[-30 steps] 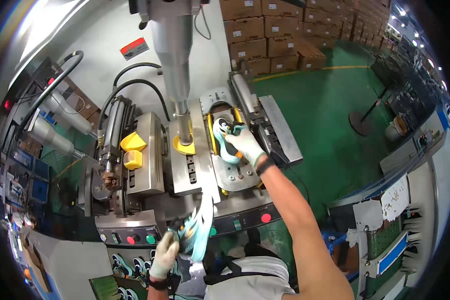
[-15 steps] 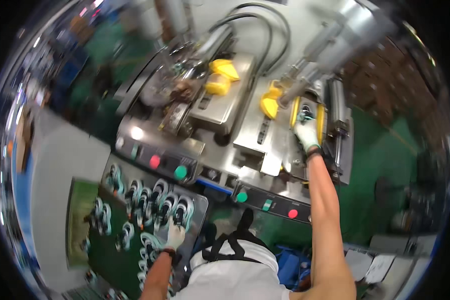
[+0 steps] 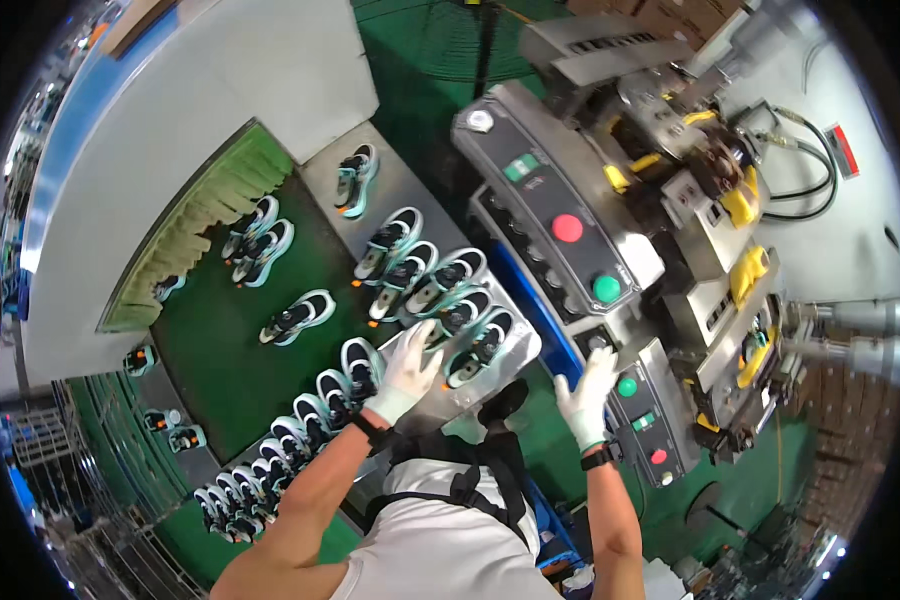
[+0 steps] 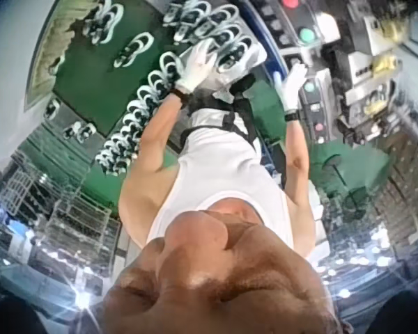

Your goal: Processing shoe uppers and soles using industrial heat-setting and shaping machinery.

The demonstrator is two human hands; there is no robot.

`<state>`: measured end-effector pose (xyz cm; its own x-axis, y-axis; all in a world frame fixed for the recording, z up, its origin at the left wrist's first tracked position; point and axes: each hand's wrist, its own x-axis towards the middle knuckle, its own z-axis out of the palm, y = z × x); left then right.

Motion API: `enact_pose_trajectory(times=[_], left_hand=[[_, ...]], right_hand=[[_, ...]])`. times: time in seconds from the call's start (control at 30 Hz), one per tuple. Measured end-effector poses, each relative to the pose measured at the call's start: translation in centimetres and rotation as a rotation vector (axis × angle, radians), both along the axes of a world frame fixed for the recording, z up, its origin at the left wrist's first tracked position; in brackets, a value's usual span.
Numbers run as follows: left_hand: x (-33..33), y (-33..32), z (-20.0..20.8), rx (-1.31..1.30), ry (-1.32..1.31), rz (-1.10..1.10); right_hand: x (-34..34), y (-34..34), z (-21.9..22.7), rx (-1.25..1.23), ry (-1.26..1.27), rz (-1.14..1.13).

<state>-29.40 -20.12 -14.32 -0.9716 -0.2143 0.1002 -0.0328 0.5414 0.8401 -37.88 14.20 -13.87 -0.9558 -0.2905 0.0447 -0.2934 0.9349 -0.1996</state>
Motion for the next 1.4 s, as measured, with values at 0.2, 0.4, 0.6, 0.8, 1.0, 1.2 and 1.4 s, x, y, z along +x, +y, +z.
enact_pose_trajectory(times=[0.2,0.4,0.6,0.8,1.0,1.2,1.4], left_hand=[[-2.3,-2.1,-7.1,-0.193,-0.259,-0.136],[-1.8,-3.4,-9.0,-0.13,-0.212,-0.041],[-1.2,1.3,-5.3,0.233,-0.4,-0.182],[2.7,15.0,2.4,0.354,-0.398,-0.619],[6.7,28.3,9.5,0.235,-0.446,-1.134],[16.9,47.1,15.6,0.396,-0.412,-1.554],[30.0,67.0,13.5,0.267,-0.018,-1.842]], right_hand=[[4.9,-18.9,-8.0,-0.881,-0.518,-0.474],[5.6,-23.5,-8.9,-0.87,-0.203,-0.648],[8.1,-13.2,-6.1,-1.235,-0.419,-0.899],[21.7,-0.3,-0.6,-1.579,-0.24,-1.178],[34.3,7.1,4.7,-1.789,0.434,-1.502],[51.7,15.8,13.5,-1.212,1.083,-1.805],[65.5,26.1,15.2,-0.342,0.954,-2.291]])
